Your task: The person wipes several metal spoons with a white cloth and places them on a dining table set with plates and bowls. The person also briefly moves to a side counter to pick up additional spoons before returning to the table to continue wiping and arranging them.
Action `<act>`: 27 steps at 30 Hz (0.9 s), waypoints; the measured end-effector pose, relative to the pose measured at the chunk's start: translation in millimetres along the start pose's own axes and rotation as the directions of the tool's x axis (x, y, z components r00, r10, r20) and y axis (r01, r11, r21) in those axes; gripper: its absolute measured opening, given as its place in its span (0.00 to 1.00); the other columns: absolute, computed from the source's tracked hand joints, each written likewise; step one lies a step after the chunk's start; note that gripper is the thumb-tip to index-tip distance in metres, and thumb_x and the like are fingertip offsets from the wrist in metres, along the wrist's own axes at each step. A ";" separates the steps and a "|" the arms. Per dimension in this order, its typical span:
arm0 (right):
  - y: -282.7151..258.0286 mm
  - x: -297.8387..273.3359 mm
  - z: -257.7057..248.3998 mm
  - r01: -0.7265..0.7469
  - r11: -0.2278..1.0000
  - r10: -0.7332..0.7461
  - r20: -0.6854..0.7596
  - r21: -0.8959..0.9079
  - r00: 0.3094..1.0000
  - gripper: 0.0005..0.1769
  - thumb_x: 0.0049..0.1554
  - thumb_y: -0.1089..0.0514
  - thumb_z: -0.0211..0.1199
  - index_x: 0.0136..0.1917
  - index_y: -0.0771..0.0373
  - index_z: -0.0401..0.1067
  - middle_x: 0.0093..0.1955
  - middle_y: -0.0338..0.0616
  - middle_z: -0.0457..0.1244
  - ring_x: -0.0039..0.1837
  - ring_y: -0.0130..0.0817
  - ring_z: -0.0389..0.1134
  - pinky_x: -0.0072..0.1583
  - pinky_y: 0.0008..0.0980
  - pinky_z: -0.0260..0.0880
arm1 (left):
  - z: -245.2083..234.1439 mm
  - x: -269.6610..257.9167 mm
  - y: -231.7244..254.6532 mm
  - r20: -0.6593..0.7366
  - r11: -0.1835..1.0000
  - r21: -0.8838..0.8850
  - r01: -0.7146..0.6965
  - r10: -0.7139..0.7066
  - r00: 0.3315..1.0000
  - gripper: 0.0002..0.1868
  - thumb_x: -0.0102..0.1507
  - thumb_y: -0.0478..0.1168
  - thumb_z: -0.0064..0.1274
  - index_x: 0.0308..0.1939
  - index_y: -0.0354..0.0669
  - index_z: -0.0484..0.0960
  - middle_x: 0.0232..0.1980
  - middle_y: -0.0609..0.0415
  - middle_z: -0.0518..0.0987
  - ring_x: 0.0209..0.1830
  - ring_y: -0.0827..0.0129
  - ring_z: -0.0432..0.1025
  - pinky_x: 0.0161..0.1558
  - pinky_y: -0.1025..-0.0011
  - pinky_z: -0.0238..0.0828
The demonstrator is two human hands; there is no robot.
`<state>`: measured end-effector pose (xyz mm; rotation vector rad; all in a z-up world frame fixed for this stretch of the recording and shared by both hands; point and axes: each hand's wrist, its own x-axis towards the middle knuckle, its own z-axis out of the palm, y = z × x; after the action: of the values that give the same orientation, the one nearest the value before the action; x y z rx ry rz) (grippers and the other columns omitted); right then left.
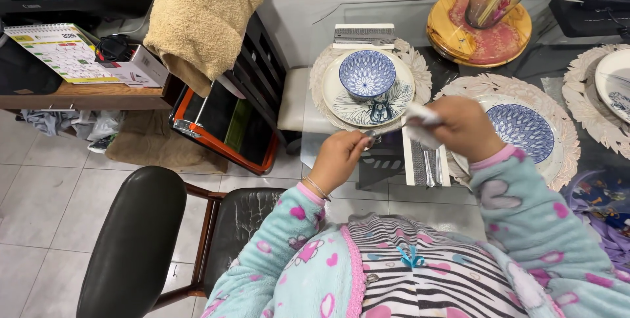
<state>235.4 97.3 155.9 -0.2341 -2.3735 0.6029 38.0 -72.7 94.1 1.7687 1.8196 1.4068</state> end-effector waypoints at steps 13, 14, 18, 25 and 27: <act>-16.5 -11.0 91.1 -0.266 0.450 0.674 -0.130 0.852 0.727 0.10 0.62 0.53 0.60 0.41 0.58 0.72 0.37 0.45 0.69 0.41 0.30 0.71 0.50 0.29 0.73 | 72.1 -3.8 -1.5 -0.048 0.726 -0.652 0.217 -0.325 0.945 0.15 0.68 0.38 0.41 0.27 0.44 0.77 0.22 0.62 0.71 0.28 0.78 0.61 0.34 0.76 0.63; -18.7 -12.1 88.3 -0.285 0.485 0.670 -0.141 0.827 0.729 0.07 0.61 0.56 0.61 0.42 0.60 0.73 0.38 0.43 0.69 0.42 0.27 0.71 0.49 0.28 0.72 | 64.0 -2.2 4.5 0.019 0.715 -0.661 0.226 -0.285 0.958 0.15 0.69 0.37 0.40 0.29 0.45 0.78 0.23 0.63 0.73 0.28 0.79 0.63 0.34 0.78 0.64; -23.1 -10.6 71.4 -0.344 0.601 0.629 -0.161 0.721 0.761 0.04 0.60 0.60 0.62 0.42 0.61 0.74 0.36 0.42 0.68 0.40 0.25 0.69 0.45 0.26 0.70 | 48.7 11.6 -50.4 0.179 0.750 -0.624 0.220 -0.137 0.974 0.10 0.67 0.32 0.41 0.45 0.31 0.78 0.34 0.50 0.78 0.36 0.71 0.69 0.42 0.72 0.67; -8.8 -18.5 91.7 -0.463 0.646 0.558 0.039 0.606 0.829 0.05 0.55 0.61 0.66 0.37 0.63 0.76 0.29 0.45 0.67 0.34 0.27 0.65 0.38 0.28 0.66 | 12.5 46.4 -15.2 -0.062 0.883 -0.463 0.073 -0.114 0.992 0.12 0.60 0.36 0.56 0.48 0.40 0.83 0.57 0.45 0.76 0.58 0.56 0.70 0.55 0.61 0.67; 0.9 -25.1 103.6 -0.508 0.595 0.598 0.079 0.622 0.797 0.06 0.52 0.61 0.69 0.35 0.63 0.75 0.27 0.40 0.66 0.34 0.22 0.65 0.37 0.21 0.65 | 22.8 51.9 -6.5 -0.151 0.801 -0.593 0.088 -0.218 0.964 0.07 0.56 0.36 0.62 0.38 0.45 0.87 0.51 0.51 0.78 0.56 0.64 0.69 0.60 0.65 0.62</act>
<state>187.2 52.9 71.9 -0.7095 -1.7985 1.5764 38.1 -16.0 100.2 1.1648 1.3524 1.8821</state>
